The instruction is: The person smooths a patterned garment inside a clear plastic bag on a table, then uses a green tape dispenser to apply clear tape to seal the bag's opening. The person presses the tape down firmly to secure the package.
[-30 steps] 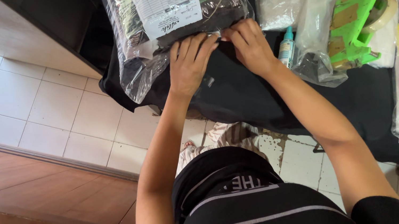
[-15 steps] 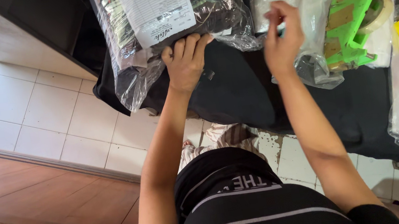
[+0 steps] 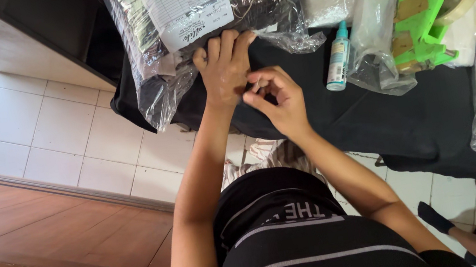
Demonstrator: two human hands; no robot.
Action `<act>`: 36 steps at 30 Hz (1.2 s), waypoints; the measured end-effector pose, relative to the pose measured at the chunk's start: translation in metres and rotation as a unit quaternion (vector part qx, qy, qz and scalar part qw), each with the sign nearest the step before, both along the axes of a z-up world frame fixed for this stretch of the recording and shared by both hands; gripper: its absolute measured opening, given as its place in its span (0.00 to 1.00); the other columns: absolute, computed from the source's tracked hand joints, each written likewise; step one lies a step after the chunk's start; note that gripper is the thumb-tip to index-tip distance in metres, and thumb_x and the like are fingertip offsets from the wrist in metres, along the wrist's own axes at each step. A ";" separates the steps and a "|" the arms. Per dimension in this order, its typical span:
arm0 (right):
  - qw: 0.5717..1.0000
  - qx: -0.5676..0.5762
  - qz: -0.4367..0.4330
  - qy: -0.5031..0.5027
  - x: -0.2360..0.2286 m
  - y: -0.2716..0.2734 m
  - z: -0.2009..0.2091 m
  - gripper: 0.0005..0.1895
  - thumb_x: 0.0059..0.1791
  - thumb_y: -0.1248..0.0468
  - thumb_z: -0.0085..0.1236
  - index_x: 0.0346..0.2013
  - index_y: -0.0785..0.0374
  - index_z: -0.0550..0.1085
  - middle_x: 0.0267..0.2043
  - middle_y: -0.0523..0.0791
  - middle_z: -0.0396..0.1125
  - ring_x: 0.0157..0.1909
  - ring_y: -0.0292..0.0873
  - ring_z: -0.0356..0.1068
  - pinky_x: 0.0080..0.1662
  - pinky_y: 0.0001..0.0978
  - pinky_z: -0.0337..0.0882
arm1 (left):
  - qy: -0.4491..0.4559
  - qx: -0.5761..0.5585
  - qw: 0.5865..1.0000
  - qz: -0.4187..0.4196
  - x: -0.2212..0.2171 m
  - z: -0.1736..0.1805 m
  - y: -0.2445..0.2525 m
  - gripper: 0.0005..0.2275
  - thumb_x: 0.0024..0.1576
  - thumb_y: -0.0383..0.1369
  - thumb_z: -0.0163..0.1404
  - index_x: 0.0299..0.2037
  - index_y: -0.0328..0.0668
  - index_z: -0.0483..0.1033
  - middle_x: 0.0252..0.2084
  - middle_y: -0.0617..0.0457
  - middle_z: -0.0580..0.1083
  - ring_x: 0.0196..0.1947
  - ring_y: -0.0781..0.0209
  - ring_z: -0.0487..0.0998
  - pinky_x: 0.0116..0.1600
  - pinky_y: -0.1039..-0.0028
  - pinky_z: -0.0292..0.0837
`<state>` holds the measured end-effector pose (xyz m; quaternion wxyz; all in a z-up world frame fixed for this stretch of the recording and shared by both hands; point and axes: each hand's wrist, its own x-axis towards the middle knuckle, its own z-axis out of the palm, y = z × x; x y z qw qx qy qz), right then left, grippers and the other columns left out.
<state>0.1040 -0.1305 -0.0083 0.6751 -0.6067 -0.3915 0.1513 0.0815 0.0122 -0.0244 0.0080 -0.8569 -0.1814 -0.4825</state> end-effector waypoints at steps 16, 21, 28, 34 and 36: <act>0.991 -0.043 0.089 -0.092 0.038 -0.033 0.045 0.06 0.57 0.68 0.54 0.48 0.63 0.68 0.58 0.50 0.67 0.57 0.46 0.74 0.56 0.39 0.75 | 0.005 0.022 1.000 -0.009 -0.001 -0.008 0.004 0.06 0.62 0.34 0.54 0.47 0.55 0.79 0.41 0.65 0.68 0.41 0.66 0.69 0.52 0.70 0.56; 0.841 -0.147 0.110 -0.510 0.100 -0.014 0.050 0.13 0.51 0.61 0.63 0.41 0.64 0.70 0.58 0.52 0.67 0.61 0.55 0.66 0.59 0.50 0.65 | 0.006 0.060 0.998 -0.002 0.001 -0.008 0.010 0.04 0.64 0.36 0.54 0.46 0.55 0.79 0.39 0.64 0.67 0.39 0.67 0.68 0.50 0.70 0.57; 0.821 -0.175 0.053 -0.541 0.113 -0.007 0.056 0.12 0.53 0.61 0.65 0.47 0.63 0.73 0.58 0.46 0.69 0.57 0.52 0.67 0.60 0.43 0.65 | 0.014 0.064 0.998 -0.011 0.004 -0.005 0.010 0.03 0.64 0.37 0.52 0.45 0.56 0.79 0.38 0.63 0.66 0.39 0.66 0.68 0.50 0.70 0.57; 0.818 -0.165 0.010 -0.551 0.111 0.000 0.045 0.14 0.54 0.61 0.66 0.50 0.63 0.74 0.55 0.45 0.69 0.54 0.50 0.67 0.56 0.43 0.66 | 0.024 0.058 0.998 0.001 0.004 -0.002 0.006 0.04 0.65 0.38 0.52 0.43 0.54 0.79 0.38 0.61 0.66 0.40 0.64 0.68 0.51 0.69 0.59; 0.811 -0.165 -0.006 -0.561 0.109 0.004 0.044 0.14 0.54 0.61 0.67 0.50 0.62 0.74 0.53 0.44 0.69 0.52 0.49 0.67 0.55 0.42 0.66 | 0.019 0.053 0.998 0.003 0.004 0.000 0.005 0.04 0.65 0.37 0.52 0.43 0.53 0.79 0.39 0.61 0.66 0.40 0.64 0.68 0.51 0.69 0.59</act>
